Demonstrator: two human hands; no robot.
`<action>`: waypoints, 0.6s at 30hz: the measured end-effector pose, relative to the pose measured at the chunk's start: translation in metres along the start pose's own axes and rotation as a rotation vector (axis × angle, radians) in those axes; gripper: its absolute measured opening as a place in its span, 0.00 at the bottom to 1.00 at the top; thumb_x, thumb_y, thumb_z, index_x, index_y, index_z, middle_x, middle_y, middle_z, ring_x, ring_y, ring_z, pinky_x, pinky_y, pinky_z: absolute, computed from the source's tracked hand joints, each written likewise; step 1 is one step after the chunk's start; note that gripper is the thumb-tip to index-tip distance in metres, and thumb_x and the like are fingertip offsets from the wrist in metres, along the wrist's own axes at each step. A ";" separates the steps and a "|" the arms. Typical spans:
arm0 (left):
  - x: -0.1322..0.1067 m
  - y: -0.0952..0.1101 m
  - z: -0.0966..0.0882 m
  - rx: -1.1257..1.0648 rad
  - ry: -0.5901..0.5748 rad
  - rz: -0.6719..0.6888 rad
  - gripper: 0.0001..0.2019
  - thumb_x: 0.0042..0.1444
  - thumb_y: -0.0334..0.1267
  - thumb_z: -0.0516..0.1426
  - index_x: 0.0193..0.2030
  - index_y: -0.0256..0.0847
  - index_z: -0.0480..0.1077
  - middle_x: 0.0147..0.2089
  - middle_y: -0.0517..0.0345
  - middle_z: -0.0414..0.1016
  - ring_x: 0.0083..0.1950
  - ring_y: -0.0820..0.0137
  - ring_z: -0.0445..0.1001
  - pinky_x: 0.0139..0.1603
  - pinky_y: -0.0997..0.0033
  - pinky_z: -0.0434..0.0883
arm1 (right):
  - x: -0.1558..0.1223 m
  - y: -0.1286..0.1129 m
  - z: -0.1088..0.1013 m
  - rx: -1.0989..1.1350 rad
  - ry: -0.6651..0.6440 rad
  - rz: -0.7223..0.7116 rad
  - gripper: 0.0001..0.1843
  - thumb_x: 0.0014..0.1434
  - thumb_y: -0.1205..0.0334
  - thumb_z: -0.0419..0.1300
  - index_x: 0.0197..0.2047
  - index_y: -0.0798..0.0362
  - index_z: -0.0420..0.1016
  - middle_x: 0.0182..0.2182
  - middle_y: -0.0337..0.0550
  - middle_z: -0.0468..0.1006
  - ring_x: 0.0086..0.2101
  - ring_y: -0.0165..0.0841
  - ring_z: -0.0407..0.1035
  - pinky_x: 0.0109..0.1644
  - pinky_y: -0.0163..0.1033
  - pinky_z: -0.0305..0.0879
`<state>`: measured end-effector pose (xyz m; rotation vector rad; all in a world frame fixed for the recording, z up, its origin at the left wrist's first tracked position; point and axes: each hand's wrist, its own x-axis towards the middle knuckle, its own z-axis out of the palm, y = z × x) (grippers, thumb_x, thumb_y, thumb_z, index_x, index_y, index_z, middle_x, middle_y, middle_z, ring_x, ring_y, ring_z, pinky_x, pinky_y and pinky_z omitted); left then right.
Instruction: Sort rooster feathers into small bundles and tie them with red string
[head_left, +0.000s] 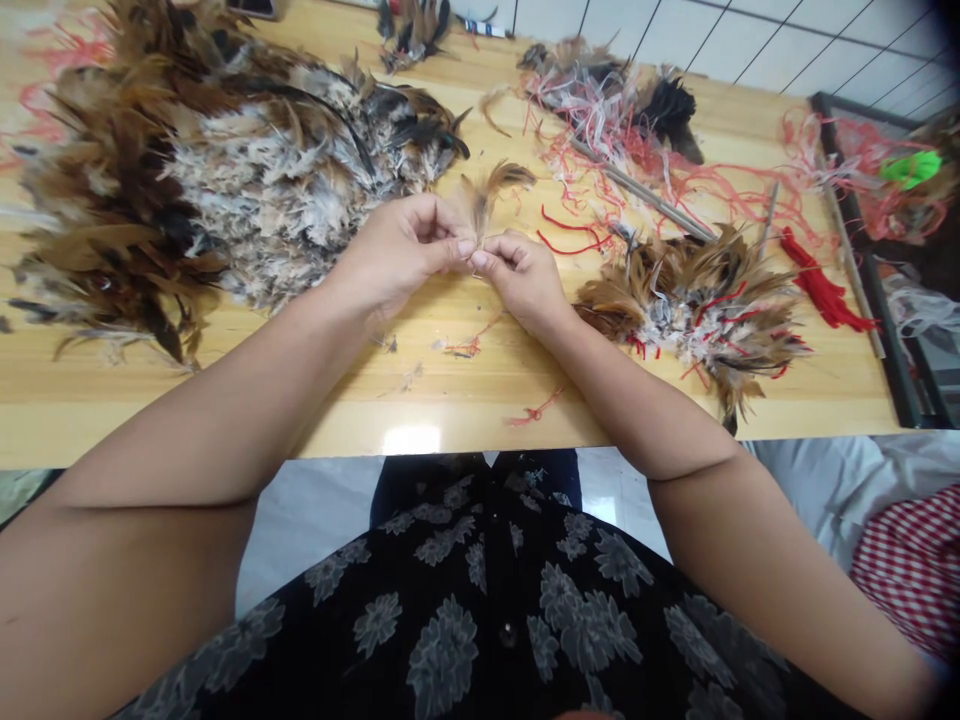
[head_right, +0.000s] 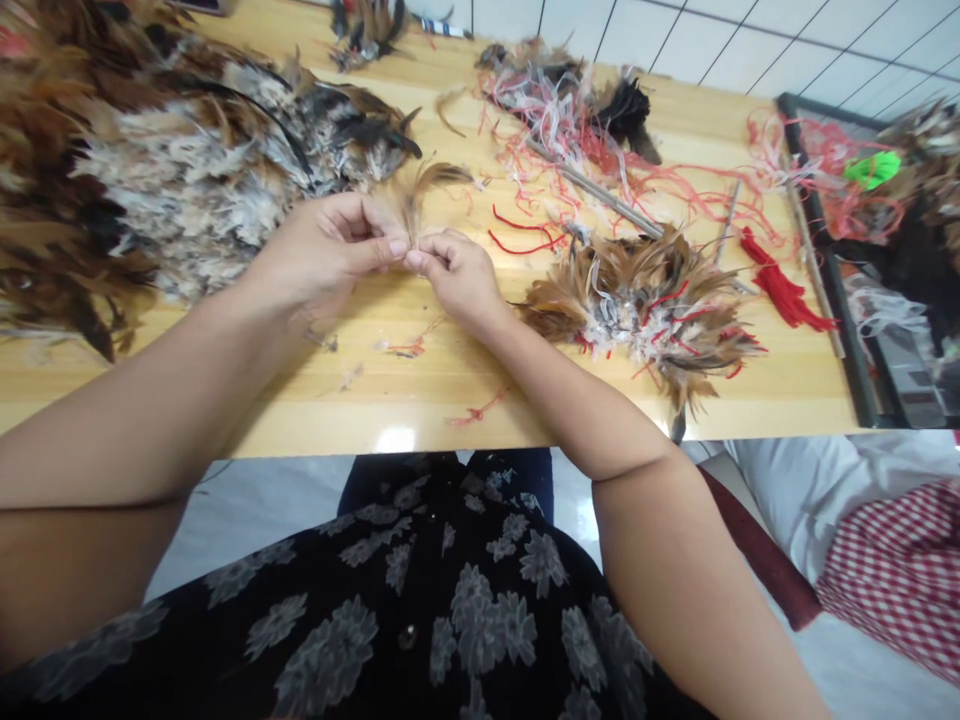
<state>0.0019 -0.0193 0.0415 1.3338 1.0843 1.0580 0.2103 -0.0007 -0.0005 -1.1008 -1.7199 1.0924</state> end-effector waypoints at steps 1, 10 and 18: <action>0.001 -0.001 -0.001 0.001 -0.016 -0.003 0.23 0.56 0.48 0.86 0.39 0.50 0.77 0.39 0.60 0.83 0.48 0.57 0.81 0.56 0.53 0.76 | 0.000 -0.001 0.000 0.002 -0.011 -0.003 0.32 0.75 0.32 0.83 0.35 0.48 0.82 0.38 0.41 0.81 0.46 0.38 0.76 0.65 0.46 0.78; 0.008 0.020 -0.039 0.301 0.251 0.127 0.18 0.73 0.44 0.82 0.42 0.49 0.79 0.37 0.61 0.78 0.47 0.58 0.72 0.59 0.52 0.69 | 0.002 0.007 -0.001 0.021 0.028 0.018 0.29 0.82 0.34 0.77 0.38 0.46 0.78 0.36 0.38 0.77 0.43 0.37 0.71 0.56 0.45 0.77; 0.018 -0.001 -0.060 0.629 0.093 0.050 0.16 0.60 0.48 0.80 0.34 0.55 0.77 0.39 0.52 0.75 0.69 0.38 0.75 0.92 0.38 0.61 | 0.003 0.010 -0.001 0.041 0.083 0.034 0.27 0.86 0.35 0.71 0.41 0.45 0.77 0.36 0.38 0.74 0.42 0.37 0.71 0.56 0.44 0.78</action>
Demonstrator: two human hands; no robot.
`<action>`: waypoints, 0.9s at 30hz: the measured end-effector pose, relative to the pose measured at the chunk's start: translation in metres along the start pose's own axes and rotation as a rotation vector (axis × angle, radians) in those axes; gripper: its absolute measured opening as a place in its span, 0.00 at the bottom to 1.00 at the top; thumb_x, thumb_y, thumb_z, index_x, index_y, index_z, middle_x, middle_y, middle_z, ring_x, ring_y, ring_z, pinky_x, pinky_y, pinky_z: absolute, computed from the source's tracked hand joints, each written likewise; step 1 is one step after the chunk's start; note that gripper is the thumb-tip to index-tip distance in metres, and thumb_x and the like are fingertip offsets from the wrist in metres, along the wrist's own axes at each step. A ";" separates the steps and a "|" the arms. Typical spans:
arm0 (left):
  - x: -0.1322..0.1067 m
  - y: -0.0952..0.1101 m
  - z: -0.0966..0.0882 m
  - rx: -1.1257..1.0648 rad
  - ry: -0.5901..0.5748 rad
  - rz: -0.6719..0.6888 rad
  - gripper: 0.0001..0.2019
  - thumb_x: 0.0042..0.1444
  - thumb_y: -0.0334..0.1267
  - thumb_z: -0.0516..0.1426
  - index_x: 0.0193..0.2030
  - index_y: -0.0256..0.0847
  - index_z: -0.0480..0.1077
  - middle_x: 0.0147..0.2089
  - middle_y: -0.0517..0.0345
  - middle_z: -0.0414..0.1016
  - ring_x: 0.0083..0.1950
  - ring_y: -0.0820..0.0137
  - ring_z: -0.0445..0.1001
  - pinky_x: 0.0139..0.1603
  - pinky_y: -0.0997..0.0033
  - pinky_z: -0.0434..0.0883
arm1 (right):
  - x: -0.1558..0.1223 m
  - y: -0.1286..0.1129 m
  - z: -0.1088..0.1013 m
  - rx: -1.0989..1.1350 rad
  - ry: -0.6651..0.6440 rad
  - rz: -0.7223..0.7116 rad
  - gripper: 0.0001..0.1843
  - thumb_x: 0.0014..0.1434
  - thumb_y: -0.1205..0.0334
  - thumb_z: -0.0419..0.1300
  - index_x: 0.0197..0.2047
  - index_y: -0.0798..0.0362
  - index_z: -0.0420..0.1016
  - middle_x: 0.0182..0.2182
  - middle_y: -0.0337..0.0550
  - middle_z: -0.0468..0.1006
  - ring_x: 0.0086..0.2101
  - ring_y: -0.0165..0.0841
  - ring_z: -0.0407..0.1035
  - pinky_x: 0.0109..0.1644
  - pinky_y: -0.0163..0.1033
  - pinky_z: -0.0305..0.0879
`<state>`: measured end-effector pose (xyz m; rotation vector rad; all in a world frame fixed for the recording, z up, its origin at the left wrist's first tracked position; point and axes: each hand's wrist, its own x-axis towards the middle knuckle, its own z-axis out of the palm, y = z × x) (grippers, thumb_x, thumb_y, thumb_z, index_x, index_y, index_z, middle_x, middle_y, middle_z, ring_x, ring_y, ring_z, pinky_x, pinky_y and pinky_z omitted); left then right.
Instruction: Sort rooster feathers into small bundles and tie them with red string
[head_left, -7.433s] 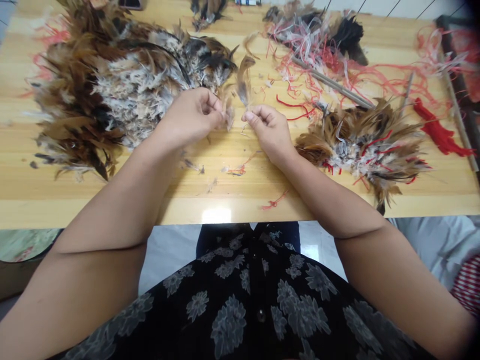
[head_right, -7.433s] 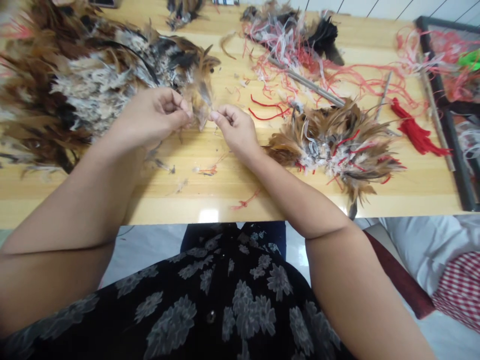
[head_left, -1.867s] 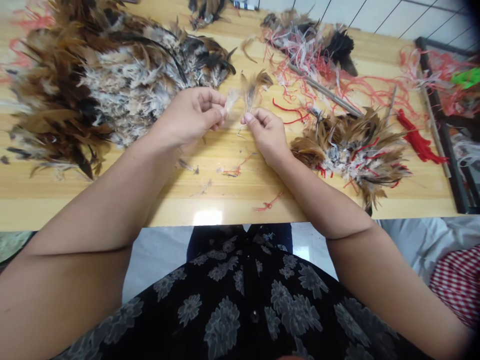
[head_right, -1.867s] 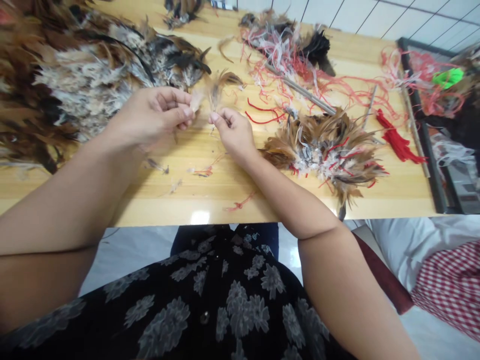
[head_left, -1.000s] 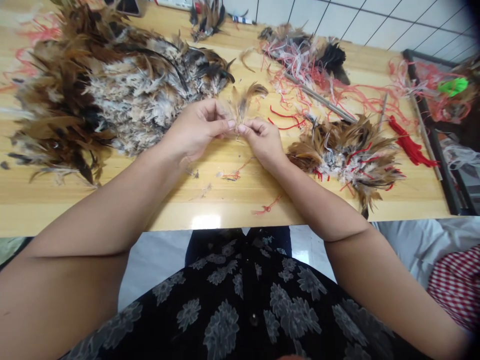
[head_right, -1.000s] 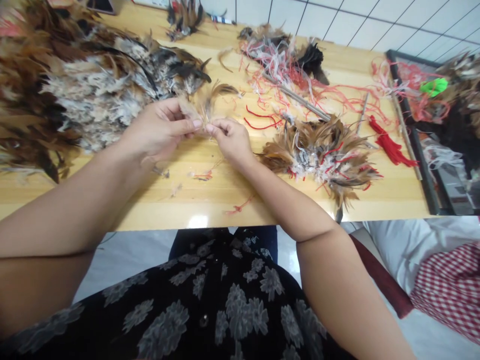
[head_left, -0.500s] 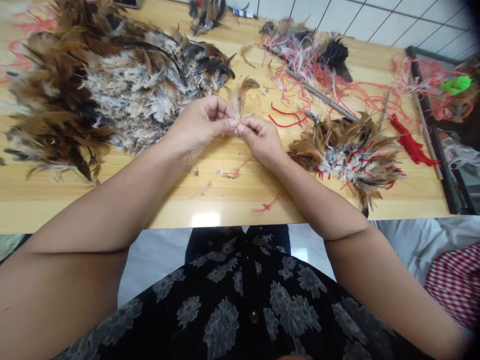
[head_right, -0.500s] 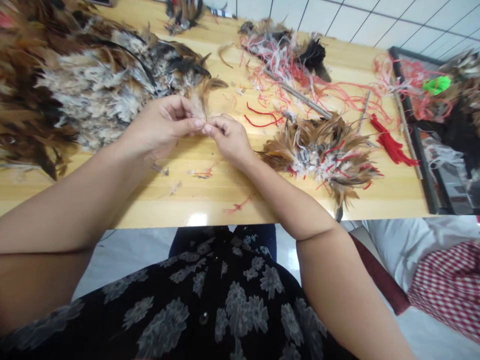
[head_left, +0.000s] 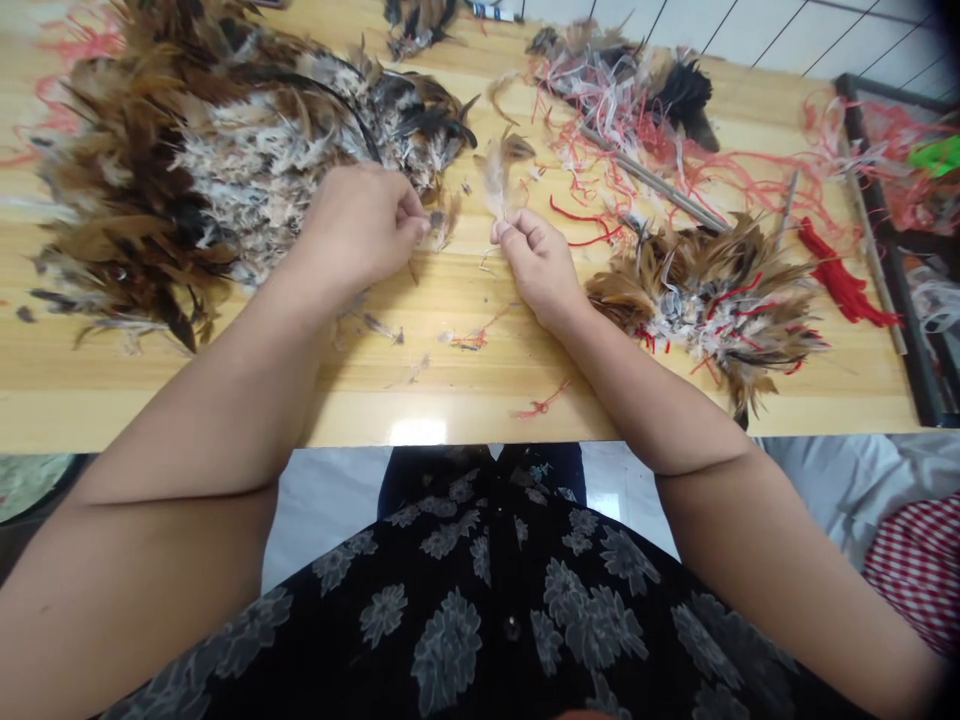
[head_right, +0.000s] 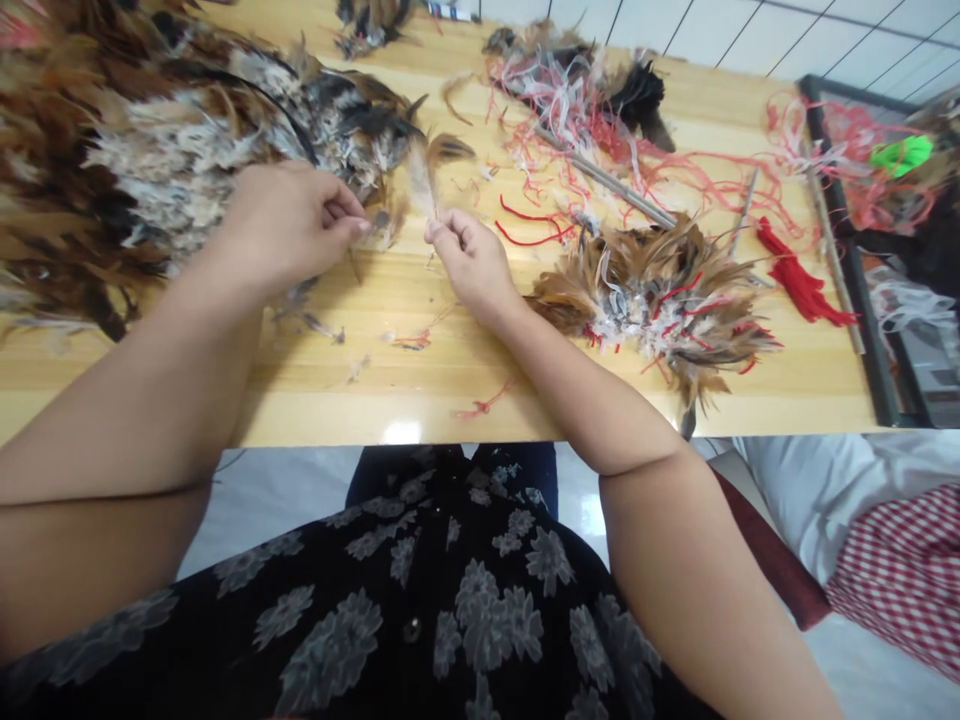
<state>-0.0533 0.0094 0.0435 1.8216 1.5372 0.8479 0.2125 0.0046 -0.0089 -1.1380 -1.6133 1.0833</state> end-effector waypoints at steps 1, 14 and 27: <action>0.001 -0.005 0.004 0.021 -0.012 -0.013 0.16 0.60 0.48 0.79 0.34 0.55 0.77 0.39 0.52 0.75 0.70 0.37 0.75 0.93 0.37 0.61 | 0.000 0.000 0.000 -0.003 0.001 -0.005 0.26 0.87 0.37 0.70 0.41 0.45 0.77 0.36 0.38 0.74 0.42 0.37 0.72 0.56 0.44 0.78; 0.002 -0.009 0.017 -0.012 0.049 -0.018 0.19 0.68 0.44 0.76 0.34 0.54 0.70 0.42 0.53 0.80 0.76 0.43 0.75 0.90 0.51 0.62 | -0.002 0.001 -0.002 -0.018 0.013 -0.034 0.24 0.88 0.41 0.69 0.42 0.46 0.79 0.37 0.38 0.77 0.44 0.36 0.73 0.58 0.44 0.80; -0.014 0.038 0.031 -0.596 -0.050 -0.079 0.17 0.70 0.39 0.81 0.48 0.50 0.77 0.39 0.64 0.85 0.47 0.61 0.85 0.53 0.56 0.81 | -0.002 -0.003 -0.001 -0.001 -0.025 -0.005 0.19 0.89 0.51 0.68 0.42 0.49 0.83 0.38 0.37 0.77 0.43 0.34 0.71 0.54 0.41 0.72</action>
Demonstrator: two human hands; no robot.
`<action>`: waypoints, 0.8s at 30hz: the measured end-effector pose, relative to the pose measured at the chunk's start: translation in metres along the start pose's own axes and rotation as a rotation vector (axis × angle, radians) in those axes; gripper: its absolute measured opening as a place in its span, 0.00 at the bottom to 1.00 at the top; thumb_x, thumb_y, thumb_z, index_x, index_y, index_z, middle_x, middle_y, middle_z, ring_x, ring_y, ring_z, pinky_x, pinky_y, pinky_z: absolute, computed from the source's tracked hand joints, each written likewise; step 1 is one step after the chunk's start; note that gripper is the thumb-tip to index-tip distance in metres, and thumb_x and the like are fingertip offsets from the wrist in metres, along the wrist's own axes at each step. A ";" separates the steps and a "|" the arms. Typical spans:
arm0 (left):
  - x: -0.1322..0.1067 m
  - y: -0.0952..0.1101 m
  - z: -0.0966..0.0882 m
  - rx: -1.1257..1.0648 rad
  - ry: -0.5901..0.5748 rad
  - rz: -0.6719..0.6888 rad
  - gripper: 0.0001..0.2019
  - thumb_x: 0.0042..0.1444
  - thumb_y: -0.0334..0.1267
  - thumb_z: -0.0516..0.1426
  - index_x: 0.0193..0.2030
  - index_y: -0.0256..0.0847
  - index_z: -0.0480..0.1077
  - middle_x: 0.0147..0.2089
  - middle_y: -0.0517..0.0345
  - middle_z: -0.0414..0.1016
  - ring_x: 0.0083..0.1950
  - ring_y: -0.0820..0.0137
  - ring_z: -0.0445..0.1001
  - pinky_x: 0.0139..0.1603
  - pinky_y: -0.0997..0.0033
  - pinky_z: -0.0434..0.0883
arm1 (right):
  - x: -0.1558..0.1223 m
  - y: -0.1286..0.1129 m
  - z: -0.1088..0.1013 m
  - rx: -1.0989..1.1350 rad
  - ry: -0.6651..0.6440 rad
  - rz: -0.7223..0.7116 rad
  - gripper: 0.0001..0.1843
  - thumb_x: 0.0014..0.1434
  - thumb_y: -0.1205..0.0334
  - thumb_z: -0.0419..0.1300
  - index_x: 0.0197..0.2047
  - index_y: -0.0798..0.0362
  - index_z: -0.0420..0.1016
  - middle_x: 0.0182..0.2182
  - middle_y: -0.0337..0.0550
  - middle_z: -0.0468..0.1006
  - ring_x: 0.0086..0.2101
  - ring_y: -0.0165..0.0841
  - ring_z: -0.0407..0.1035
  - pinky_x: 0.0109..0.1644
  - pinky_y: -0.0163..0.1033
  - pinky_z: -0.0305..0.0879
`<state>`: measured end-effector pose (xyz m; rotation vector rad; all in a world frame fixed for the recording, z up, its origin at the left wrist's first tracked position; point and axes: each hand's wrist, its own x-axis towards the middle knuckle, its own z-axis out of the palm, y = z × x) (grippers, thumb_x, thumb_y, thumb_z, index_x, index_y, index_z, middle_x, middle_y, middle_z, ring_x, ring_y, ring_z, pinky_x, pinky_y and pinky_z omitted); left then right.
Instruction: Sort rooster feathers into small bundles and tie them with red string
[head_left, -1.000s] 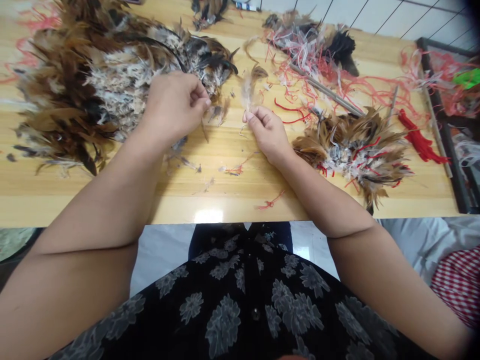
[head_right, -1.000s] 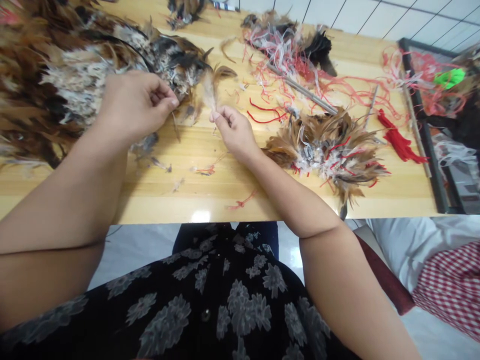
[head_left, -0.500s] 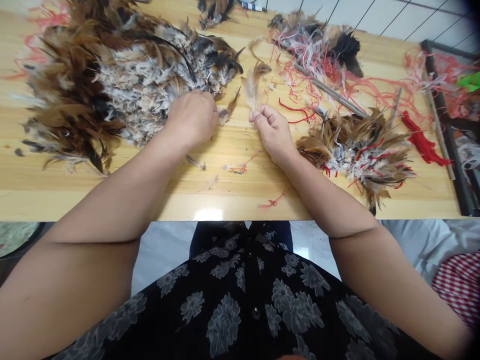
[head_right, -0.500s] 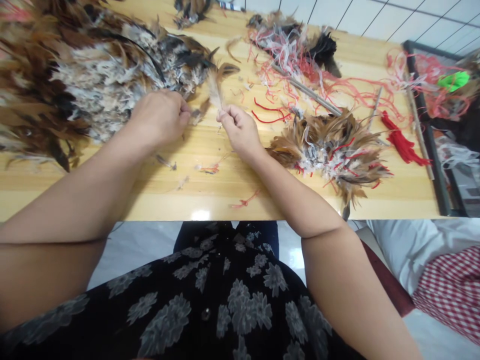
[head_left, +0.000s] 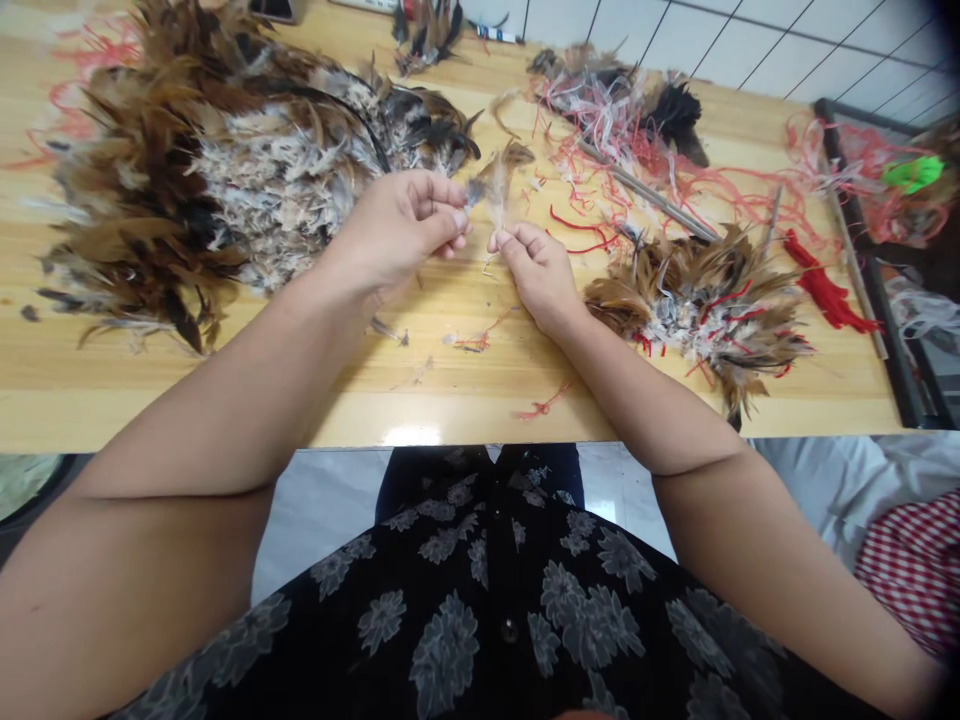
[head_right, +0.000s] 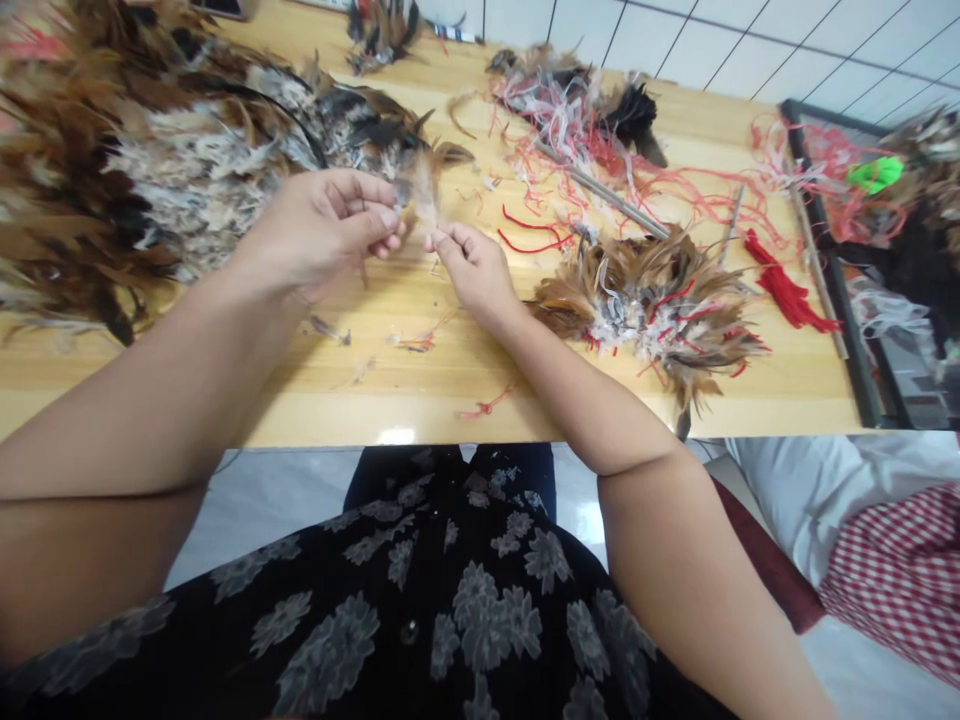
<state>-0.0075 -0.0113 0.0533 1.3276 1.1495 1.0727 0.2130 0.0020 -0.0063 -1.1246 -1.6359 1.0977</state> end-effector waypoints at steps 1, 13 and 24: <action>-0.001 0.000 0.002 -0.016 -0.007 -0.010 0.16 0.70 0.37 0.80 0.47 0.49 0.76 0.39 0.64 0.85 0.48 0.61 0.86 0.53 0.57 0.81 | 0.000 0.000 0.001 0.006 -0.002 -0.007 0.19 0.88 0.50 0.69 0.42 0.49 0.83 0.38 0.37 0.78 0.43 0.35 0.72 0.55 0.41 0.73; -0.007 -0.003 0.014 0.049 -0.005 0.002 0.11 0.69 0.33 0.74 0.40 0.47 0.78 0.37 0.59 0.84 0.44 0.62 0.82 0.53 0.58 0.80 | 0.001 0.005 0.003 -0.121 0.007 -0.113 0.22 0.86 0.43 0.73 0.42 0.47 0.87 0.43 0.43 0.88 0.51 0.41 0.80 0.68 0.48 0.78; 0.030 -0.060 -0.005 0.166 -0.068 0.211 0.23 0.73 0.42 0.82 0.41 0.48 0.72 0.38 0.58 0.80 0.39 0.58 0.85 0.51 0.55 0.86 | 0.006 0.030 0.008 -0.351 -0.013 -0.253 0.29 0.94 0.35 0.55 0.52 0.46 0.87 0.51 0.49 0.87 0.59 0.45 0.81 0.75 0.54 0.80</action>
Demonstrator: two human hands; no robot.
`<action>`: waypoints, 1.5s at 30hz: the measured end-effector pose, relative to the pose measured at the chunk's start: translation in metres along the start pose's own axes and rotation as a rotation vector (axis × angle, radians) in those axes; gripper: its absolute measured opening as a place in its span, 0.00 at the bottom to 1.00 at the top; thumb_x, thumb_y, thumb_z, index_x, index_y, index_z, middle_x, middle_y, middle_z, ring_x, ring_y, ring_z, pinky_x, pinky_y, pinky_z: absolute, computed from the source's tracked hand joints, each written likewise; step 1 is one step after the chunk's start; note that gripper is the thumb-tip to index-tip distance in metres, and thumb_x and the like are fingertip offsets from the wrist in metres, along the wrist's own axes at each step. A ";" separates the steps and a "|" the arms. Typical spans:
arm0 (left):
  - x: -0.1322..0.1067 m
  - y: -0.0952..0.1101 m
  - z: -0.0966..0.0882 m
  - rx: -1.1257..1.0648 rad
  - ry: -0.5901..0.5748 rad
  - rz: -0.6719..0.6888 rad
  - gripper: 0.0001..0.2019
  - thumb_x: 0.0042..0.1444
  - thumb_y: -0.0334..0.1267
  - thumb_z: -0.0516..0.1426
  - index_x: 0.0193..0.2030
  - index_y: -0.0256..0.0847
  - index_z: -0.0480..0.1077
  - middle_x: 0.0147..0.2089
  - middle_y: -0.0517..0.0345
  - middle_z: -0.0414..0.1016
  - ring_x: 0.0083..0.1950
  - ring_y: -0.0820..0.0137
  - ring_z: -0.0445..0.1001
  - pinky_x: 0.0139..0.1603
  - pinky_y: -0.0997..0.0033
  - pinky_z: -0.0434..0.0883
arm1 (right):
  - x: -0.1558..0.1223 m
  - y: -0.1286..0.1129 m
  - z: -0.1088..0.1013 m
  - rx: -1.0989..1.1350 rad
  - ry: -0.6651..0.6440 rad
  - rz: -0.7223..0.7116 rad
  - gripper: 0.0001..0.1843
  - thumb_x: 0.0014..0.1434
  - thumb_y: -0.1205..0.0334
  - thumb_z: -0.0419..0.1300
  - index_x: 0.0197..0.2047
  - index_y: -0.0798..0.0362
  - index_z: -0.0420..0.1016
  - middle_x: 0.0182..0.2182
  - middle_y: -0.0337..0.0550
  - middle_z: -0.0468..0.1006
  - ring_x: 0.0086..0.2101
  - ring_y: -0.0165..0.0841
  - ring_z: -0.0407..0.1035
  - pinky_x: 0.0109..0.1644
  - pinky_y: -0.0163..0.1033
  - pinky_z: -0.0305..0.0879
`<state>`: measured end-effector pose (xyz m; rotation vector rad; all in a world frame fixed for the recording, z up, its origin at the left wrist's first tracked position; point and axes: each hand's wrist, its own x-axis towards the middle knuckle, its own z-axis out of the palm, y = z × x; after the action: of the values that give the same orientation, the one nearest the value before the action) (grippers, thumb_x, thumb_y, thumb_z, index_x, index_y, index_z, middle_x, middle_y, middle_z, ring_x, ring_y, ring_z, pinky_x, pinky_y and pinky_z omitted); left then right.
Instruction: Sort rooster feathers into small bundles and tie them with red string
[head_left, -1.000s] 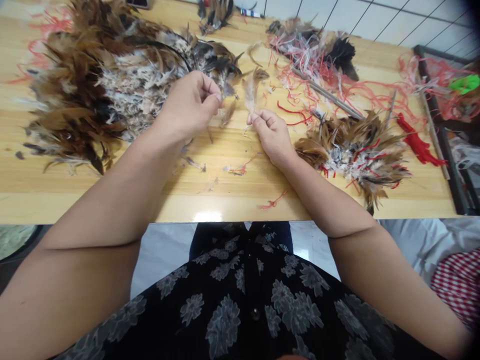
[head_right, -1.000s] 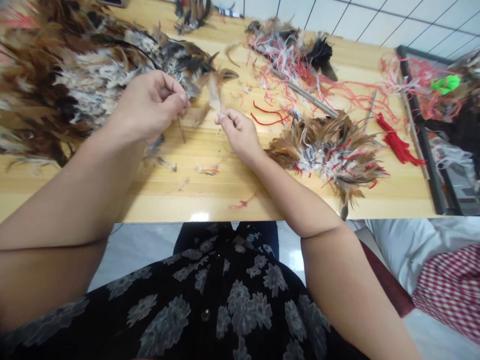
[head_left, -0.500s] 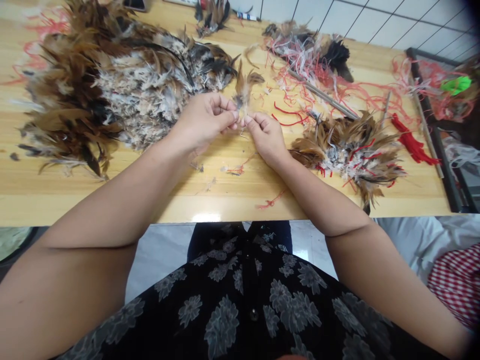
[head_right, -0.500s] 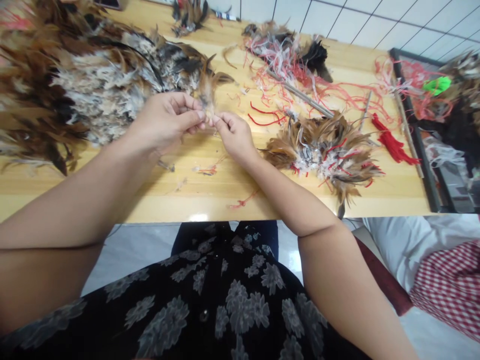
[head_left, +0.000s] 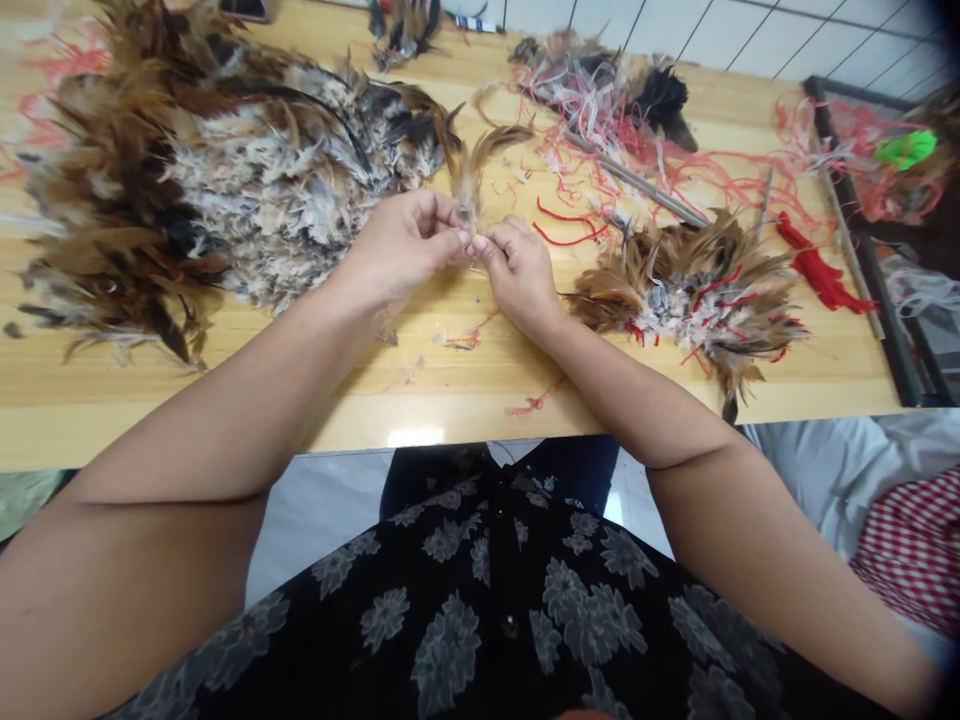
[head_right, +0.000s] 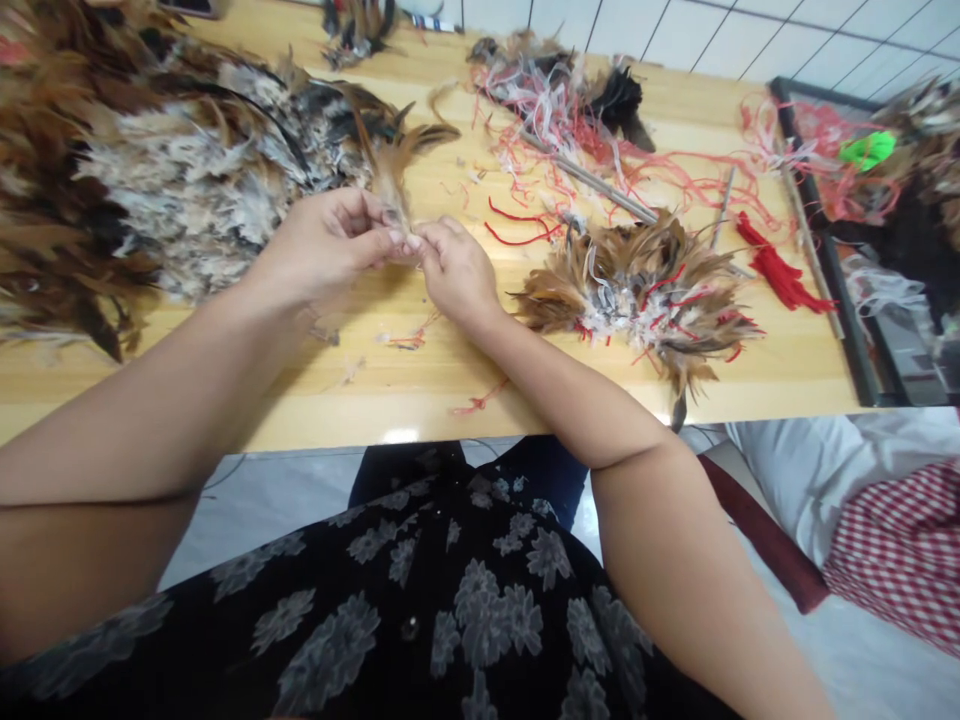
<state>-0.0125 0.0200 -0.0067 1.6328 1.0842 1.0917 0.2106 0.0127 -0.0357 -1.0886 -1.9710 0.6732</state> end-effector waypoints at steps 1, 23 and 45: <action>0.001 -0.003 0.000 -0.009 -0.004 0.023 0.24 0.72 0.44 0.84 0.42 0.48 0.71 0.39 0.58 0.81 0.41 0.57 0.85 0.52 0.54 0.86 | 0.002 0.003 0.002 0.009 -0.004 0.003 0.31 0.93 0.31 0.55 0.51 0.45 0.87 0.51 0.50 0.87 0.58 0.45 0.80 0.75 0.54 0.79; 0.004 -0.019 0.008 -0.052 0.089 0.137 0.18 0.70 0.29 0.82 0.39 0.47 0.79 0.37 0.60 0.83 0.36 0.63 0.83 0.37 0.65 0.77 | 0.003 -0.103 -0.019 -0.551 -0.213 0.425 0.22 0.95 0.65 0.52 0.69 0.55 0.89 0.73 0.57 0.87 0.65 0.49 0.84 0.73 0.54 0.79; 0.004 -0.016 -0.018 -0.105 -0.055 0.086 0.25 0.69 0.51 0.90 0.41 0.48 0.81 0.37 0.56 0.81 0.46 0.53 0.91 0.52 0.56 0.89 | 0.001 -0.029 -0.010 0.174 -0.054 0.126 0.31 0.83 0.27 0.73 0.48 0.48 0.95 0.43 0.42 0.88 0.51 0.39 0.82 0.70 0.49 0.83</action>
<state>-0.0317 0.0307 -0.0171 1.6294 0.9130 1.1334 0.2050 -0.0002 -0.0080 -1.1040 -1.8607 0.9321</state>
